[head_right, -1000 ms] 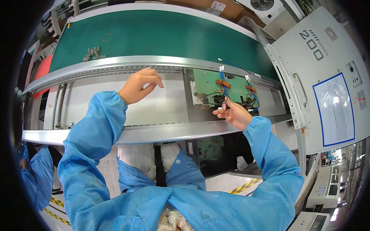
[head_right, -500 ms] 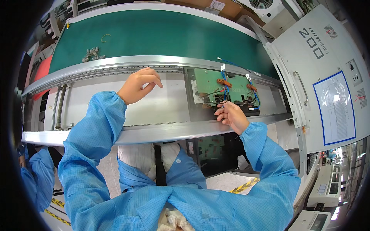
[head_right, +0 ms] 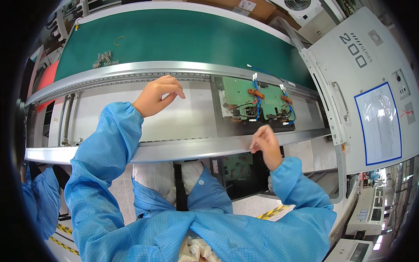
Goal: Assemble electronic components and connect wiring harnesses to circuit boards on an industrial production line.
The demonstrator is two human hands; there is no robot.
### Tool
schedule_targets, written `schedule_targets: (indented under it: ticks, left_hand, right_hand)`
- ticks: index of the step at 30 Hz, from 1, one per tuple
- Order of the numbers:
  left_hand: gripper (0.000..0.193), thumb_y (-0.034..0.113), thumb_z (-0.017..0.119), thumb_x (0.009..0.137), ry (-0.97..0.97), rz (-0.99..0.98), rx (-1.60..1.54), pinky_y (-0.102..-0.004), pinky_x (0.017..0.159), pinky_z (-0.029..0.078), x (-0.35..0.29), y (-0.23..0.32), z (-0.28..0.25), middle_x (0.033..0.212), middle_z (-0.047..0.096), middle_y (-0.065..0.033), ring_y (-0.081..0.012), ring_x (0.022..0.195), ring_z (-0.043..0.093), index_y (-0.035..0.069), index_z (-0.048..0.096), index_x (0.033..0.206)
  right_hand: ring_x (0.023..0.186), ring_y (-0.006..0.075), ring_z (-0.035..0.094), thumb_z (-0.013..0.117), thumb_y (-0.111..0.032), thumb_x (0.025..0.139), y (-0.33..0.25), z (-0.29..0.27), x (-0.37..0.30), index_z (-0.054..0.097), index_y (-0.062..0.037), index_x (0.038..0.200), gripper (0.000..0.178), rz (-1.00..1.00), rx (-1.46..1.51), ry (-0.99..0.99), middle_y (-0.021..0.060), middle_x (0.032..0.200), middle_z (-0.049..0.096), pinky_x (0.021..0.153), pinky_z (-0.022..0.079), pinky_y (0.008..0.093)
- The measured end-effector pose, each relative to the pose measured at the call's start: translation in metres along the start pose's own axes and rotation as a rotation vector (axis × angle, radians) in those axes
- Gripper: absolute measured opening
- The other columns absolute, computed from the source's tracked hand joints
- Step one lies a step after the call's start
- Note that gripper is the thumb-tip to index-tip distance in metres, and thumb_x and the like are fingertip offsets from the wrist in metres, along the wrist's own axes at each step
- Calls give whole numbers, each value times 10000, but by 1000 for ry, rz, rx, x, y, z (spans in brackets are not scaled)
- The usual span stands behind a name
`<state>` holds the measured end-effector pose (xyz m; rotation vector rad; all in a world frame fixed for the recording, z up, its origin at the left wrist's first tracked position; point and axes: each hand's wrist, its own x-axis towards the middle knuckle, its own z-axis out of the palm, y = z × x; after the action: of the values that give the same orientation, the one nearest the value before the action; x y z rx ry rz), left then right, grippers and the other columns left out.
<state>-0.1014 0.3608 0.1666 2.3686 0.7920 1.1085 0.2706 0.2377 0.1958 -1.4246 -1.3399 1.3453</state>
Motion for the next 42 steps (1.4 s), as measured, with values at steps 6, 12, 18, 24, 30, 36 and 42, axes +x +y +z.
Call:
schedule_targets:
  ticks: [6, 12, 18, 24, 30, 36, 42]
  left_hand:
    - [275, -131, 501, 735, -18, 31, -3, -351, 743, 491, 2, 5, -7, 916, 618, -68, -255, 903, 579, 44, 655, 880]
    - [282, -108, 489, 726, -14, 31, -19, -368, 765, 490, -1, 8, -20, 935, 614, -53, -260, 932, 583, 72, 653, 869]
    - [261, -143, 449, 645, -95, -3, -201, -347, 664, 483, -7, -1, -23, 758, 602, -84, -285, 747, 600, 29, 619, 744]
    - [265, -152, 418, 610, -151, -46, -146, -312, 551, 453, -13, 8, -38, 628, 574, -111, -224, 579, 562, -1, 603, 725]
    - [267, -163, 399, 658, -116, -163, -255, -265, 554, 445, -26, -3, -75, 646, 583, -83, -149, 584, 556, -27, 616, 737]
    - [311, -163, 343, 720, -59, -283, -133, -239, 550, 409, -53, -52, -115, 749, 616, -57, -98, 589, 493, -26, 615, 781]
    - [342, -154, 317, 754, 9, -422, -54, -219, 534, 365, -110, -103, -159, 710, 577, -25, -70, 590, 449, -19, 628, 796]
  right_hand:
    - [1209, 343, 511, 604, 20, 796, -28, 66, -10, 615, -69, 1077, 295, -805, -972, -459, 152, 1276, 561, 1044, 379, 470]
    - [1301, 360, 423, 558, -235, 922, -19, 148, 31, 460, -98, 1366, 475, -620, -890, -388, 162, 1342, 522, 1101, 278, 552]
    - [1162, 354, 548, 465, -399, 968, -23, 181, 79, 419, -100, 1405, 532, -222, -791, -414, 201, 1254, 581, 1031, 386, 440]
    - [1103, 347, 586, 478, -447, 946, -61, 234, 103, 463, -123, 1369, 533, -85, -1229, -580, 187, 1201, 618, 952, 448, 413]
    - [1063, 314, 616, 540, -441, 897, -53, 337, 139, 644, -97, 1174, 454, -260, -1192, -732, 140, 1139, 651, 898, 478, 446]
    - [1050, 299, 628, 560, -442, 892, -31, 411, 167, 704, -89, 1071, 421, -311, -1160, -859, 130, 1080, 673, 880, 475, 487]
    - [986, 259, 647, 535, -423, 913, -53, 455, 176, 718, -126, 1029, 368, -360, -1002, -740, 82, 1026, 701, 895, 471, 433]
